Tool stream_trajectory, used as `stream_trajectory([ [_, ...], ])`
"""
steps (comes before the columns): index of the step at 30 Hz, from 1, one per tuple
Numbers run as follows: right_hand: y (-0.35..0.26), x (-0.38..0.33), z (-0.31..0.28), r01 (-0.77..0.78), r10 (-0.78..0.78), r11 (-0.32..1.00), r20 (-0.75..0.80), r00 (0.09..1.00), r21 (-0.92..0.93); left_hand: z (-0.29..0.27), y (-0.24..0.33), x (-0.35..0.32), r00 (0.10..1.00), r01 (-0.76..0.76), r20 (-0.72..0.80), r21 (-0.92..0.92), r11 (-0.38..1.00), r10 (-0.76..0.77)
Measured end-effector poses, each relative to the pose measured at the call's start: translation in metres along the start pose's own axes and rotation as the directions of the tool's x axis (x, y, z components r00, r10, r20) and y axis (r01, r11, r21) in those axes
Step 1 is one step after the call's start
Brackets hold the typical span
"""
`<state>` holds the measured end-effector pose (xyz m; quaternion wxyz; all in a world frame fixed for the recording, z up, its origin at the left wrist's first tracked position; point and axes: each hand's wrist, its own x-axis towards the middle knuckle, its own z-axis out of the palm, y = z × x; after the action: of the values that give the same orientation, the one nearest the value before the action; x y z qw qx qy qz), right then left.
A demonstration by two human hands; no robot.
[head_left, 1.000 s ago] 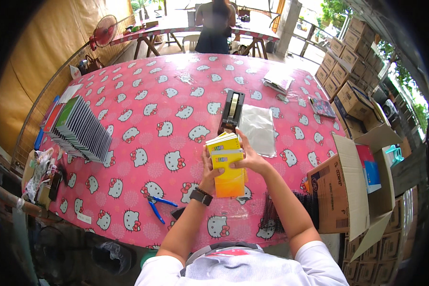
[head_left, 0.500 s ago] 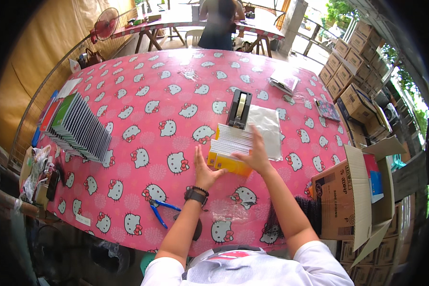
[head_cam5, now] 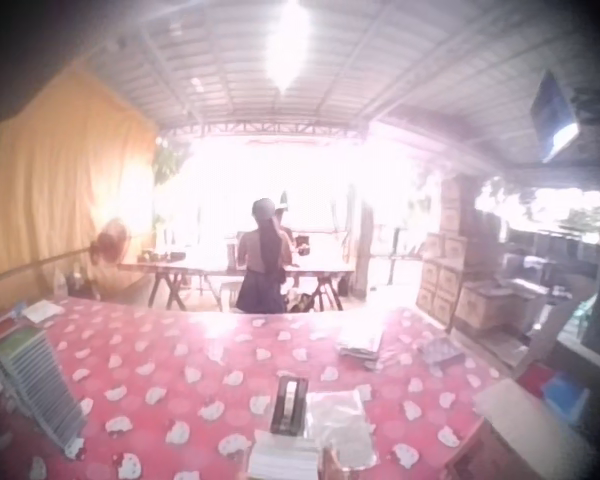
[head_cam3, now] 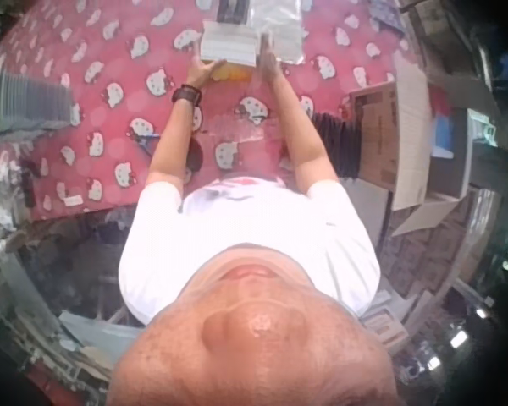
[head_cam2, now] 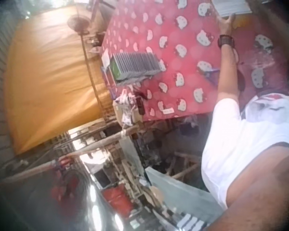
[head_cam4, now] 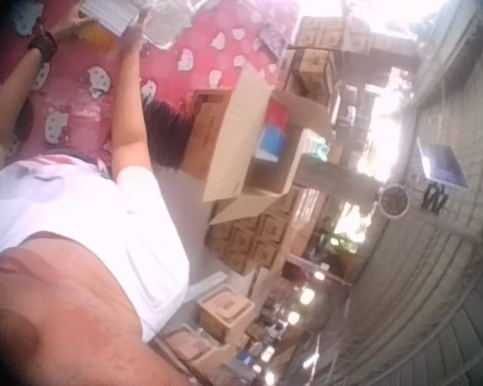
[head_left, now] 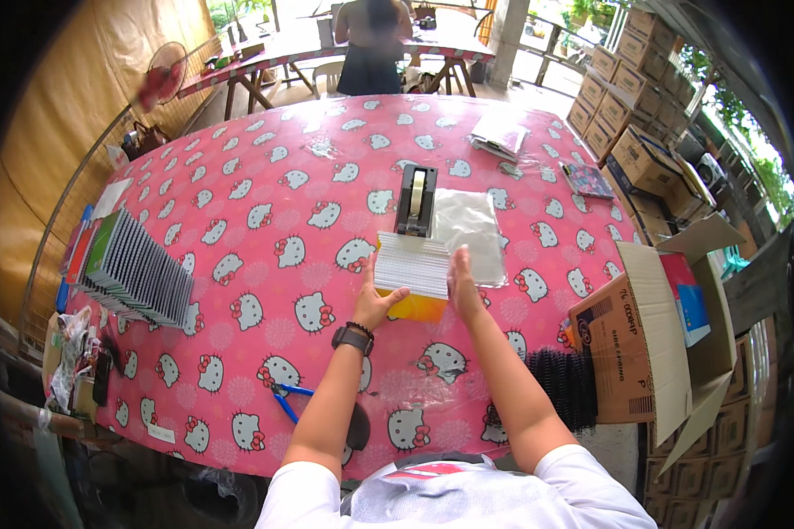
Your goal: The person uses blue scissors to trim the spiral-bound edges of stacked notebooks on a pink Hello Kitty tablecloth. After trimming several stacks, the person retrieves a yellow notebook from a cardboard box and places it on the table.
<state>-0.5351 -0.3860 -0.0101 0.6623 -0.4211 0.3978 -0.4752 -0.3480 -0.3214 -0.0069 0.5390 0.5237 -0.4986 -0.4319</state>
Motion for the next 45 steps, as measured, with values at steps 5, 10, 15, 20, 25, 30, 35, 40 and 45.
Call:
stream_trajectory([
  [5, 0.0, 0.014, 0.017, -0.261, 0.261, 0.965, -0.004, 0.965, -0.005, 0.001, -0.014, -0.001, 0.999, -0.046, 0.004, -0.157, 0.986, 0.047],
  [10, 0.002, 0.006, 0.016, -0.143, 0.135, 0.986, -0.096, 0.986, -0.082, -0.005, -0.01, -0.007, 0.982, -0.015, -0.18, 0.26, 0.966, 0.064],
  [15, -0.002, -0.068, -0.008, 0.12, -0.144, 0.981, -0.159, 0.977, -0.152, 0.027, 0.033, -0.035, 0.91, -0.249, 0.087, 0.897, 0.366, 0.406],
  [20, -0.096, -0.23, -0.006, 0.052, 0.188, 0.805, 0.337, 0.923, -0.592, 0.03, 0.017, -0.034, 0.966, -0.238, 0.202, 0.935, 0.263, 0.159],
  [25, -0.198, -0.36, -0.091, 0.367, -0.06, 0.92, 0.88, 0.472, -0.135, 0.02, 0.01, -0.061, 0.903, -0.169, 0.044, 0.952, 0.257, 0.428],
  [30, -0.323, -0.428, -0.223, 0.547, -0.265, 0.827, 0.766, 0.586, -0.132, 0.042, 0.002, -0.091, 0.847, -0.189, -0.08, 0.878, 0.439, 0.526],
  [35, -0.386, -0.373, -0.3, 0.004, -0.268, 0.585, -0.188, 0.945, -0.811, 0.105, 0.044, -0.13, 0.918, -0.143, -0.049, 0.886, 0.442, 0.394],
  [40, -0.364, -0.257, -0.359, -0.165, 0.528, -0.021, -0.151, 0.836, -0.986, 0.147, 0.061, -0.159, 0.938, -0.06, -0.121, 0.865, 0.498, 0.323],
  [45, -0.315, -0.216, -0.383, -0.374, 0.828, 0.04, -0.179, 0.532, -0.926, 0.146, 0.014, -0.182, 0.896, -0.118, -0.16, 0.813, 0.569, 0.415],
])
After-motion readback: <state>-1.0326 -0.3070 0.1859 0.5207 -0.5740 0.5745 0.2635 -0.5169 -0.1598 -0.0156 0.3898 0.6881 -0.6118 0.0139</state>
